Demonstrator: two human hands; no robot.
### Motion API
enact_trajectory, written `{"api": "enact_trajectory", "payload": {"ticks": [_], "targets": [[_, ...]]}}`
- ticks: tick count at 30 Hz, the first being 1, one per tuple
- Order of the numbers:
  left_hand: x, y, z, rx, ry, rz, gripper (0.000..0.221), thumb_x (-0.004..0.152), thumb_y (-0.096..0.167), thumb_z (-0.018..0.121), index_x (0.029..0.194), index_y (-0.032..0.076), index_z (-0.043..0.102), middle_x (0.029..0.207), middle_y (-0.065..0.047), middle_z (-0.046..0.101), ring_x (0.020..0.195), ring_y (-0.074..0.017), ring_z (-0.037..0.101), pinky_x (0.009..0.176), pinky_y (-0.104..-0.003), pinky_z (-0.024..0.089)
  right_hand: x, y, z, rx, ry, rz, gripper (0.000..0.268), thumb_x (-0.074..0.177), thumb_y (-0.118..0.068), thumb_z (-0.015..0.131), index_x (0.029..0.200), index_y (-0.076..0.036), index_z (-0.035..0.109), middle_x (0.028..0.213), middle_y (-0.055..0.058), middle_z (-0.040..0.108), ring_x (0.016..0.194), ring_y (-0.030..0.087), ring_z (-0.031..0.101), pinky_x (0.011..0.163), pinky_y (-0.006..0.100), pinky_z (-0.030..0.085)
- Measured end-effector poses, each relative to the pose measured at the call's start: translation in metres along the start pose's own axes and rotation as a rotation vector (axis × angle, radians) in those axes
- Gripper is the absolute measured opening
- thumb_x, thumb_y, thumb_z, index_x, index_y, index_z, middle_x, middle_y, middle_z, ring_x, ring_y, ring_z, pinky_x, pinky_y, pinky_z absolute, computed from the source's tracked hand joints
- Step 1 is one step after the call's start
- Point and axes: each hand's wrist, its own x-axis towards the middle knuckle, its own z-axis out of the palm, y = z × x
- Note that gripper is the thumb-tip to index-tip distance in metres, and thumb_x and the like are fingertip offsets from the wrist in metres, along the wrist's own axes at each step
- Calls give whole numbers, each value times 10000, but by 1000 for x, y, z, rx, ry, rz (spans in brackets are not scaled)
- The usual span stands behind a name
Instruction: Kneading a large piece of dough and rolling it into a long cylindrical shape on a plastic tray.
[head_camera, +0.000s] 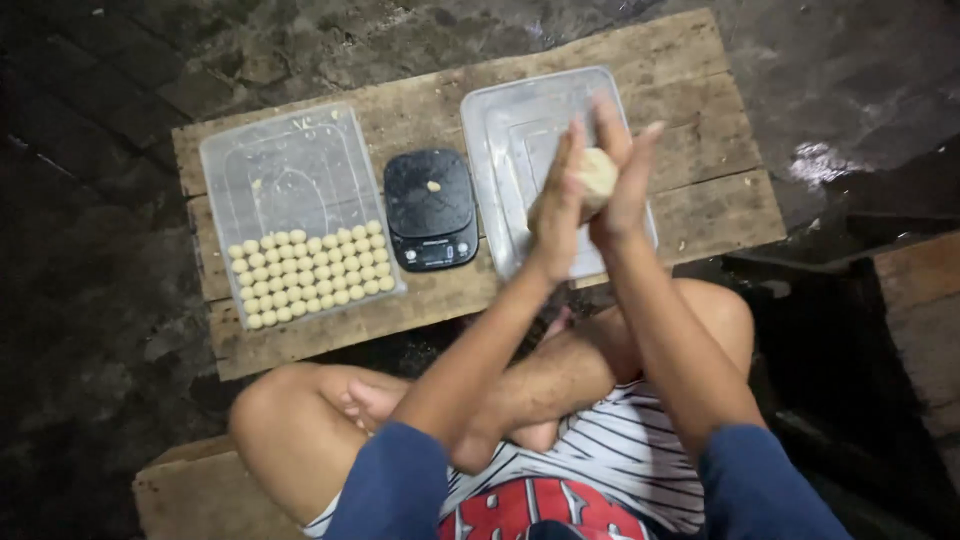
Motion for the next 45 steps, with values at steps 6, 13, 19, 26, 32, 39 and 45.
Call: {"api": "enact_trajectory", "payload": {"ticks": [6, 13, 19, 26, 32, 39, 45], "targets": [[7, 4, -2, -85, -36, 42, 536, 1171, 415, 251, 1623, 156, 375, 1704, -112, 317, 1577, -280, 305, 1341, -396, 228, -5, 2, 9, -51, -33, -63, 1077, 938, -797, -23, 1624, -39, 315, 1696, 155, 244, 1596, 305, 118, 1340, 454, 12], [12, 4, 1, -198, -101, 81, 549, 1173, 408, 236, 1632, 133, 361, 1716, -122, 287, 1595, -306, 254, 1350, -425, 183, -7, 17, 8, -95, 5, -95, 1015, 983, -808, 78, 1620, -60, 333, 1675, 121, 306, 1566, 237, 222, 1339, 437, 90], [21, -18, -4, -274, -81, 72, 641, 1160, 456, 155, 1622, 58, 352, 1703, -175, 274, 1588, -345, 233, 1335, -455, 163, 14, 29, -21, -136, -49, -163, 924, 1025, -713, -15, 1665, -82, 194, 1735, 125, 143, 1617, 282, 68, 1354, 424, 9], [22, 6, -9, -80, 164, 130, 354, 812, 395, 845, 1015, 151, 688, 1049, -15, 656, 1009, -223, 662, 950, -342, 493, -9, 39, -3, -59, -105, -169, 952, 983, -781, 81, 1678, -136, -3, 1761, 107, 72, 1635, 275, 43, 1358, 433, 10], [34, 36, -16, -335, 230, -239, 362, 904, 326, 761, 634, 148, 599, 474, 15, 564, 464, -39, 515, 463, -188, 403, -43, 74, -19, -268, -127, -226, 1198, 777, -951, 326, 1609, -119, 101, 1717, 160, 177, 1586, 293, 178, 1311, 461, 141], [48, 65, -37, -670, 220, -571, 342, 934, 450, 702, 843, 147, 571, 629, -72, 641, 562, -71, 604, 544, -199, 447, -73, 153, -45, -249, -52, -73, 1014, 555, -478, 829, 1426, -92, 485, 1409, 132, 546, 1285, 229, 518, 1132, 434, 412], [73, 10, -71, -606, -461, -279, 457, 1022, 355, 698, 1355, 77, 555, 1053, -79, 730, 961, -119, 723, 842, -281, 606, -100, 137, -38, 259, -151, 178, 904, 564, -15, 921, 1367, -7, 505, 1256, 232, 665, 1059, 313, 716, 935, 467, 577]]}}
